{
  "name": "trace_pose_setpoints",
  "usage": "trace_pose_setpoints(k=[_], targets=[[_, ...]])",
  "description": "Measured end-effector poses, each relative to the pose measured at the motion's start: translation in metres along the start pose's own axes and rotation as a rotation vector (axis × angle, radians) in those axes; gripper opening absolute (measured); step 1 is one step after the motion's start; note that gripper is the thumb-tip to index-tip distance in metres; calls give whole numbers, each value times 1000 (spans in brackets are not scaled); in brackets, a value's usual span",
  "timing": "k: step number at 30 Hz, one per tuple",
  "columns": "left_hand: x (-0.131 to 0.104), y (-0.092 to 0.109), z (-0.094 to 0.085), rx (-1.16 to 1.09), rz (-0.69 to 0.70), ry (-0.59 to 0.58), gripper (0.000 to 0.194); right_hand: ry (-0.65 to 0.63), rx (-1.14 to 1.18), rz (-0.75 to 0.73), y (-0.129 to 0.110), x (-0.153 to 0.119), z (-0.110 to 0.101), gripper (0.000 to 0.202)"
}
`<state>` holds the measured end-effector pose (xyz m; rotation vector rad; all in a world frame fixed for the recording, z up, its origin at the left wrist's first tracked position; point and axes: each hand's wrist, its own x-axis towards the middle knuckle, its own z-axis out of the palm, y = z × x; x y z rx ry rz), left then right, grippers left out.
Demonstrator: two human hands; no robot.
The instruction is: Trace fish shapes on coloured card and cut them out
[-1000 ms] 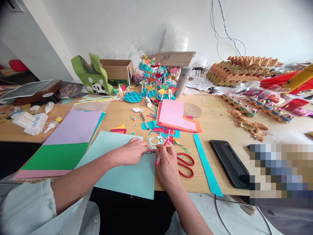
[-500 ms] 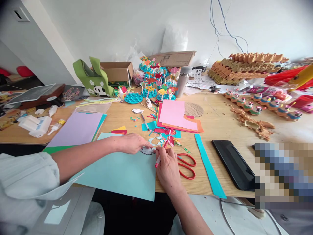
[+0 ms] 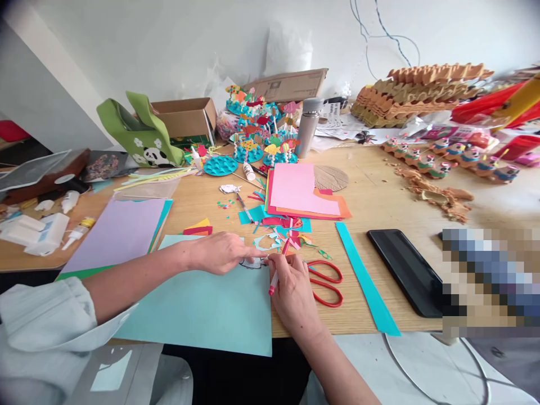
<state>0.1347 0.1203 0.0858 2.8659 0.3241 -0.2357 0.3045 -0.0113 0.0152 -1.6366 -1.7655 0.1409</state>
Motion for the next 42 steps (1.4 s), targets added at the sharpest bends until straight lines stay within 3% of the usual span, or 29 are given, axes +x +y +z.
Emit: trace_pose_setpoints(k=[5, 11, 20, 25, 35, 42], targets=[[8, -12, 9, -139, 52, 55, 41, 17, -17, 27, -1, 0, 0, 17], [15, -23, 19, -296, 145, 69, 29, -18, 1, 58, -1, 0, -1, 18], [14, -25, 25, -402, 122, 138, 24, -37, 2, 69, -3, 0, -3, 17], [15, -23, 30, -397, 185, 155, 23, -33, 1, 78, -4, 1, -4, 17], [16, -27, 41, -441, 226, 247, 33, -10, -2, 51, -4, 1, -3, 14], [15, -27, 37, -387, 184, 214, 40, 2, 1, 47, -5, 1, -2, 14]])
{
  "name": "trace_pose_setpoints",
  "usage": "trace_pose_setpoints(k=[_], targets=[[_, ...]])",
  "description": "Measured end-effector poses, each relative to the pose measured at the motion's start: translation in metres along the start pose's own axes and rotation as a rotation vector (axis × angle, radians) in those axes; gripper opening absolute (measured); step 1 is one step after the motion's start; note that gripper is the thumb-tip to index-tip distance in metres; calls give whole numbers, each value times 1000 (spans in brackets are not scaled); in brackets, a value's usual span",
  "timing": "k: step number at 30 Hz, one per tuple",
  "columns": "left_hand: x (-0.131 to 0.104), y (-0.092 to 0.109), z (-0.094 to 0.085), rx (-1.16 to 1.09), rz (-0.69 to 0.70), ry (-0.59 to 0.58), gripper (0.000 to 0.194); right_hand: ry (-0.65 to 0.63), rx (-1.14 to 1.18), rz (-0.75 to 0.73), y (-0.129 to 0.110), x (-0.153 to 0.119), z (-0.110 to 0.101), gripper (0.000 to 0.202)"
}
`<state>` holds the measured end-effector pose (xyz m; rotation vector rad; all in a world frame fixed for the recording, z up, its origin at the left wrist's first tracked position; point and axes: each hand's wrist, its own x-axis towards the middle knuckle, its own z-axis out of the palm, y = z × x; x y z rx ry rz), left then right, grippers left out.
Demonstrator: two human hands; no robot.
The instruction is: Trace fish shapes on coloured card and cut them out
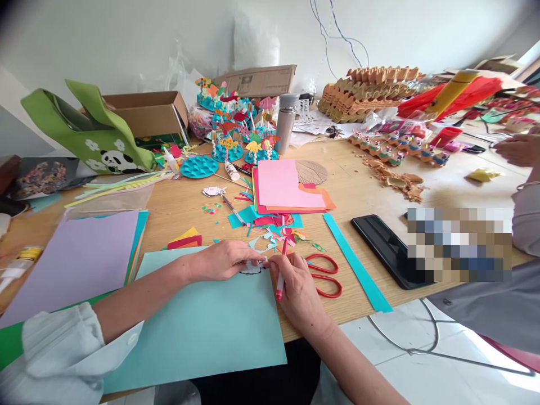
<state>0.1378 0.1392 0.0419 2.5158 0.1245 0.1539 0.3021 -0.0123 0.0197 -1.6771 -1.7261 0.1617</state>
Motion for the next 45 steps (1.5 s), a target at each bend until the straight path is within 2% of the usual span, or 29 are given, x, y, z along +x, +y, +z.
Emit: trace_pose_setpoints(k=[6, 10, 13, 15, 17, 20, 23, 27, 45], targets=[[0, 4, -5, -56, -48, -27, 43, 27, 56, -8, -1, 0, -1, 15], [2, 4, -5, -117, -87, -38, 41, 216, 206, -44, -3, -10, -6, 32], [3, 2, -5, -144, -104, -42, 43, 340, 330, -61, -12, -17, -14, 35], [3, 0, -4, -152, -102, -43, 42, 312, 348, -49, -22, -18, -18, 30], [4, -1, -4, -160, -99, -43, 41, 206, 343, -33, -33, -15, -18, 23], [5, -2, -4, -181, -108, -46, 43, 107, 332, 24, -43, -9, -8, 14], [6, -3, -4, -234, -133, -69, 46, 101, 317, 100, -45, -5, 8, 8], [7, -4, -5, -269, -142, -86, 48, 93, 234, 28, -42, -3, 21, 10], [7, -8, -6, -284, -114, -83, 46, 118, 144, -81, -40, -3, 25, 5]])
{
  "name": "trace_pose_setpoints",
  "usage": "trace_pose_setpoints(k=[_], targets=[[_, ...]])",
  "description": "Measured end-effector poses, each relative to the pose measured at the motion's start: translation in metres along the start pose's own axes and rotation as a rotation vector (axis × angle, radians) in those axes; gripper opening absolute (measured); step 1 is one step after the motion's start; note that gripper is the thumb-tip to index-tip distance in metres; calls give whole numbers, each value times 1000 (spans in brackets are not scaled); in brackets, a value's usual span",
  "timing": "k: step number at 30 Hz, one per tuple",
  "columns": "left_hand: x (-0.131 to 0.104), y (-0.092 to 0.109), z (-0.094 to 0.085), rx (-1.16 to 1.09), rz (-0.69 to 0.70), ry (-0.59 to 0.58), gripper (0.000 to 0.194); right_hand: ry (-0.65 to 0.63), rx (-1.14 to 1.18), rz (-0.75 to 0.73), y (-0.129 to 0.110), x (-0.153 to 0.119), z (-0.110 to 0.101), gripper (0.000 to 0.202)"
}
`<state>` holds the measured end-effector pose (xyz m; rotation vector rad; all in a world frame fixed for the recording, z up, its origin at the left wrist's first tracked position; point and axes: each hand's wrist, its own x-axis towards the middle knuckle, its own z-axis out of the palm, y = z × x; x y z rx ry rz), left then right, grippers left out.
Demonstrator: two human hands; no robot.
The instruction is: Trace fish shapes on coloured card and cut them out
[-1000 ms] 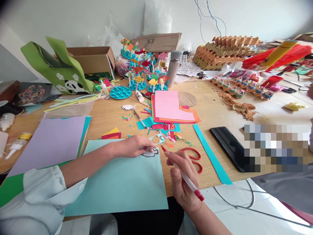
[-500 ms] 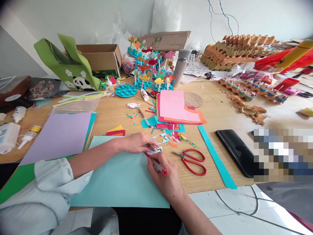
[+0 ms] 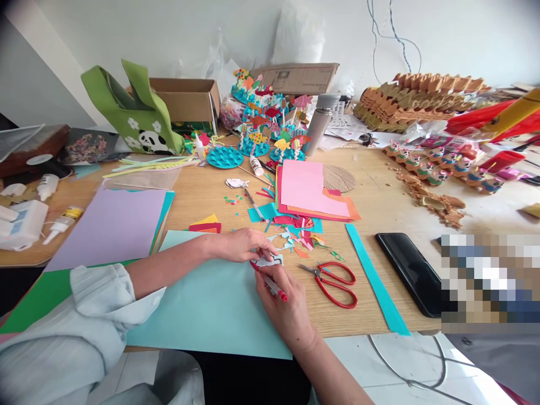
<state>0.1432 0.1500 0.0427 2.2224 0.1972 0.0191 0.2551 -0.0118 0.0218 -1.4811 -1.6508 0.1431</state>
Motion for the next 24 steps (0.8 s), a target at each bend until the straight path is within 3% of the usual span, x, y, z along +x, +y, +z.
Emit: trace_pose_setpoints(k=[24], targets=[[1, 0, -1, 133, 79, 28, 48, -16, -18, -8, -1, 2, 0, 5]])
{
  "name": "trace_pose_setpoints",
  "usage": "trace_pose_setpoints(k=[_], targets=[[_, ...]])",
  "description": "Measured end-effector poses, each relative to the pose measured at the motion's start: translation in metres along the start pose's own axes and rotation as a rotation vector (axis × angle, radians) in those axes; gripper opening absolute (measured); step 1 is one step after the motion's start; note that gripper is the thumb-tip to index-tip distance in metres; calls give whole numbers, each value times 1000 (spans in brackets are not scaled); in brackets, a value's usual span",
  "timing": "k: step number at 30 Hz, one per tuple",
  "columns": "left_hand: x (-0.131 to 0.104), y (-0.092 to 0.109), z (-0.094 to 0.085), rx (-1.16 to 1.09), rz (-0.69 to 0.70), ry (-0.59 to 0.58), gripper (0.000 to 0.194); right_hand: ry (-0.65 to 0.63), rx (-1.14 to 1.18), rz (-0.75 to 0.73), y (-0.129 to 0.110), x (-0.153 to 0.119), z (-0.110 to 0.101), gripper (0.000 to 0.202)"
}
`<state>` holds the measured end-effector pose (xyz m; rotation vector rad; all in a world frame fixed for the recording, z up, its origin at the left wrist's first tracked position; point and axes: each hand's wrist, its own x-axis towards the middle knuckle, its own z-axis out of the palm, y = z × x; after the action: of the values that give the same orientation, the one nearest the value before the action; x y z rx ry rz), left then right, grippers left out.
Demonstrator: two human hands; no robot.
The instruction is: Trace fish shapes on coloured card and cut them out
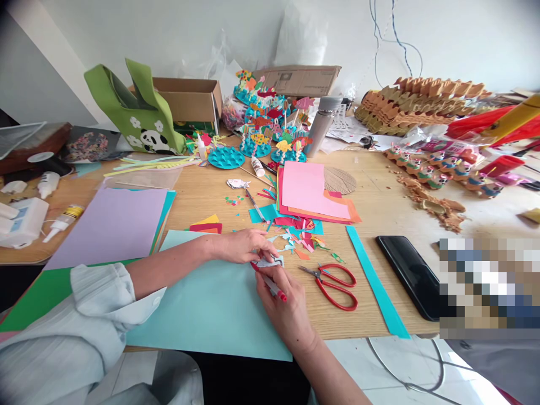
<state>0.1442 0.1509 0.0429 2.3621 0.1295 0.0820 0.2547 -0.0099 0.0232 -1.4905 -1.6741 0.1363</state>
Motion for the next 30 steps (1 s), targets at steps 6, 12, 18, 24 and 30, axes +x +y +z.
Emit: trace_pose_setpoints(k=[6, 12, 18, 24, 30], targets=[[0, 1, 0, 9, 9, -5, 46, 0, 2, -11, 1, -2, 1, 5], [0, -1, 1, -21, 23, -10, 46, 7, -2, -5, 2, -2, 1, 6], [1, -1, 2, -27, 9, -15, 46, 15, -1, 9, 2, -4, 0, 8], [1, -2, 3, 13, 17, -24, 44, 20, -6, 39, 2, -5, -1, 9], [2, -2, 3, 4, 31, -16, 40, 41, -6, 80, 2, -5, -3, 10]])
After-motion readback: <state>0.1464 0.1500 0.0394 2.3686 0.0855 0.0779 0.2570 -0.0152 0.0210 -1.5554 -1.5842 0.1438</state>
